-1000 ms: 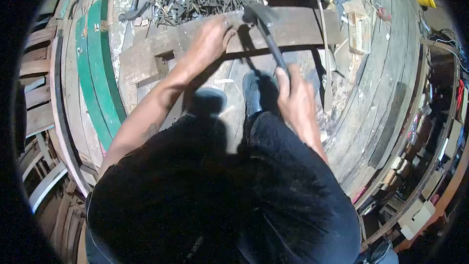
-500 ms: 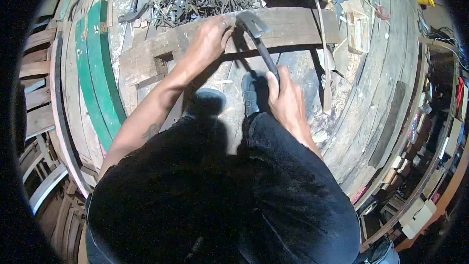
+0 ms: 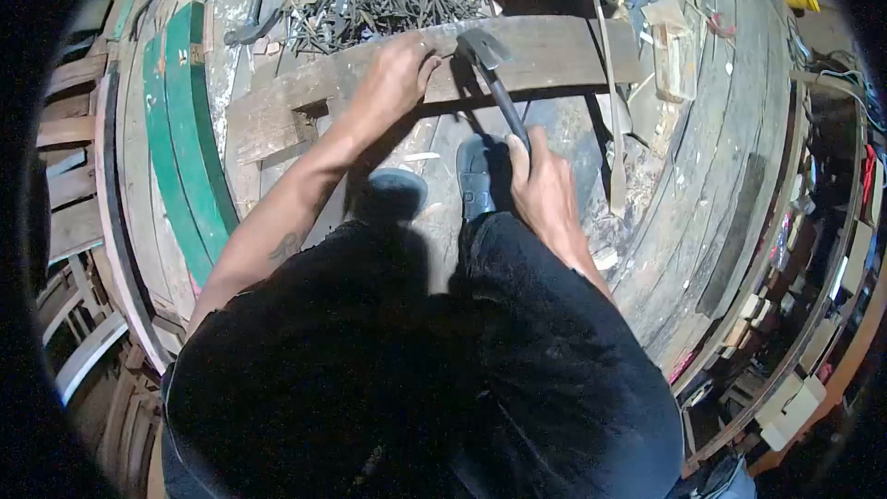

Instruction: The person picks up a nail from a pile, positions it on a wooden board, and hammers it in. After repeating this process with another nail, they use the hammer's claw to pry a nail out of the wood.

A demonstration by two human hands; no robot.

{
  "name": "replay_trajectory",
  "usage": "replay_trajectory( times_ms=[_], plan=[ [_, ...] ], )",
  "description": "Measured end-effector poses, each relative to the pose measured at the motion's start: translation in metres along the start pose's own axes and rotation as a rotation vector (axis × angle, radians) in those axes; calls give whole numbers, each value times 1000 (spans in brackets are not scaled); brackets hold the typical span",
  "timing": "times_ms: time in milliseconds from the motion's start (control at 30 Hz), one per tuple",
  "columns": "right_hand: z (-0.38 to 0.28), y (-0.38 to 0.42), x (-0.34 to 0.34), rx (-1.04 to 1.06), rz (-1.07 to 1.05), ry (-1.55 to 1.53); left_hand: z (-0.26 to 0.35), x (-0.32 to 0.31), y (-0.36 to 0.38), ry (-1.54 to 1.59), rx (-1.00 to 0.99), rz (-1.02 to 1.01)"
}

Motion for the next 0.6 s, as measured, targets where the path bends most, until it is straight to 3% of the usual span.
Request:
replay_trajectory(
  times_ms=[100,167,367,500,533,600],
  plan=[
    [-6,1,10,42,70,3,-6,-7,3,-66,37,-71],
    [-16,10,26,19,105,-36,-5,-8,8,-84,7,6],
    [-41,20,67,255,328,-191,-5,-6,3,-68,67,-86],
    [-14,13,27,71,147,-36,-5,-5,3,-75,148,-127],
    [-10,11,19,47,98,24,0,-1,1,-35,39,-65],
    [-7,10,19,34,87,10,-1,-2,2,4,48,-65]
  ],
)
Point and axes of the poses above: each hand's wrist, its own y-axis away from the middle knuckle, its own x-axis out of the back of the hand, z = x × y, the point moved 10 cm from there along -y, towards the middle knuckle, and after that the axes turned 6 degrees about -z, right-handed, at the moved point
